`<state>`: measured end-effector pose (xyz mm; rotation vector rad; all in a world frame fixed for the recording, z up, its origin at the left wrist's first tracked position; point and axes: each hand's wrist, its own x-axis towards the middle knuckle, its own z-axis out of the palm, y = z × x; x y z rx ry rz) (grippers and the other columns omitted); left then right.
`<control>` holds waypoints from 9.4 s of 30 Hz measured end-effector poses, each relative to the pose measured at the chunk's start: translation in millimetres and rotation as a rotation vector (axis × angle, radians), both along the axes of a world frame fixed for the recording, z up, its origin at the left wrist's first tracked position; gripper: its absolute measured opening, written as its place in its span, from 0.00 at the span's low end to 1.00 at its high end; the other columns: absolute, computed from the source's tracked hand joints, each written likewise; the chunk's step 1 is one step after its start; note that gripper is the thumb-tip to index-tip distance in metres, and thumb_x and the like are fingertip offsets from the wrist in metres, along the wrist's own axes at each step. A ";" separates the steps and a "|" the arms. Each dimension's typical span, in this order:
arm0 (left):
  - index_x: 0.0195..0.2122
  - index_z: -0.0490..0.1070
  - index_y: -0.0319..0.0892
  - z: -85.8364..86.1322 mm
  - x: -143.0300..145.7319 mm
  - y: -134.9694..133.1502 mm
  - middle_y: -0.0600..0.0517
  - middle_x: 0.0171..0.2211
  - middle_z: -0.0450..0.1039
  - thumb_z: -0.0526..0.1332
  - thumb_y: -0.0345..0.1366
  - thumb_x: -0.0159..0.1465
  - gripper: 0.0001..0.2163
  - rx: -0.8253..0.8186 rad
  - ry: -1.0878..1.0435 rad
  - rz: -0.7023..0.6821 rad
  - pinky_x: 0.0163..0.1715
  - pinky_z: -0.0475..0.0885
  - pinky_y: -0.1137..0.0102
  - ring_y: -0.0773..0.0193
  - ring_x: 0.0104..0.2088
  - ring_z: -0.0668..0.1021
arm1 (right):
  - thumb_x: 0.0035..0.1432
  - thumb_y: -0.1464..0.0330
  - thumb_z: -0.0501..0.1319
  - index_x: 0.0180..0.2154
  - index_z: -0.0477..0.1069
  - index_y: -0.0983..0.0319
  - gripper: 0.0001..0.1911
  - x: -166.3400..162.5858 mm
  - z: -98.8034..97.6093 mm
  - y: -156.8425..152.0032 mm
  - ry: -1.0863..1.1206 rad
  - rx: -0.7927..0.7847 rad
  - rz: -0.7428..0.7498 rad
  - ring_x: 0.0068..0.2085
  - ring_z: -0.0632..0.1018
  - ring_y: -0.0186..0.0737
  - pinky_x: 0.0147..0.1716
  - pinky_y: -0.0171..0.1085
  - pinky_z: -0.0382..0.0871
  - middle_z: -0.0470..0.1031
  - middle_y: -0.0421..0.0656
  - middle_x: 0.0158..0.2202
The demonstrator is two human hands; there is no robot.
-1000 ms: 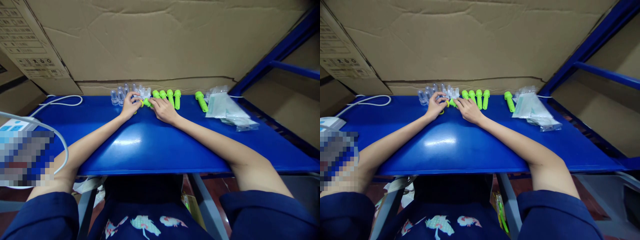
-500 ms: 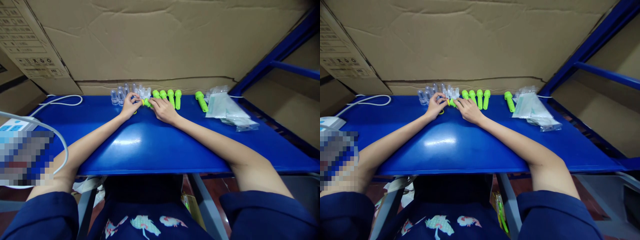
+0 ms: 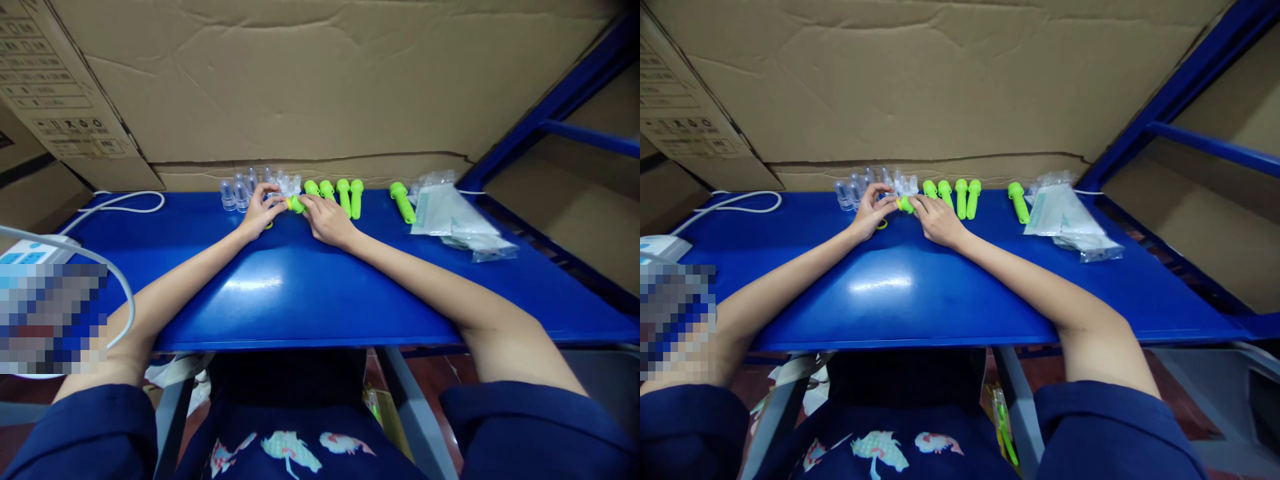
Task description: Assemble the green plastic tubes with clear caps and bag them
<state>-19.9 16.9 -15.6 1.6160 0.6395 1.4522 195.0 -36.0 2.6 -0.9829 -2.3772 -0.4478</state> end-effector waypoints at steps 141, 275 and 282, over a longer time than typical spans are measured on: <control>0.54 0.62 0.43 23.1 28.0 -58.8 0.40 0.59 0.69 0.69 0.51 0.59 0.28 -0.103 0.319 -0.066 0.35 0.78 0.67 0.66 0.34 0.82 | 0.48 0.45 0.70 0.48 0.61 0.54 0.34 -15.6 -8.9 3.1 1.084 -0.877 0.247 0.25 0.78 0.31 0.19 0.35 0.77 0.74 0.46 0.54; 0.43 0.59 0.44 10.6 41.7 -59.3 0.54 0.40 0.72 0.74 0.37 0.56 0.23 -0.238 0.098 0.195 0.20 0.69 0.78 0.76 0.22 0.76 | 0.58 0.42 0.63 0.37 0.66 0.58 0.26 -14.4 -12.5 9.6 0.846 -0.427 0.226 0.28 0.71 0.33 0.26 0.37 0.70 0.70 0.44 0.40; 0.47 0.59 0.46 13.6 42.0 -59.7 0.54 0.41 0.72 0.72 0.35 0.58 0.23 -0.244 0.064 0.202 0.21 0.69 0.79 0.76 0.24 0.76 | 0.63 0.43 0.59 0.46 0.68 0.57 0.25 -16.5 -12.6 5.0 0.804 -0.411 0.189 0.28 0.71 0.34 0.28 0.38 0.74 0.72 0.47 0.46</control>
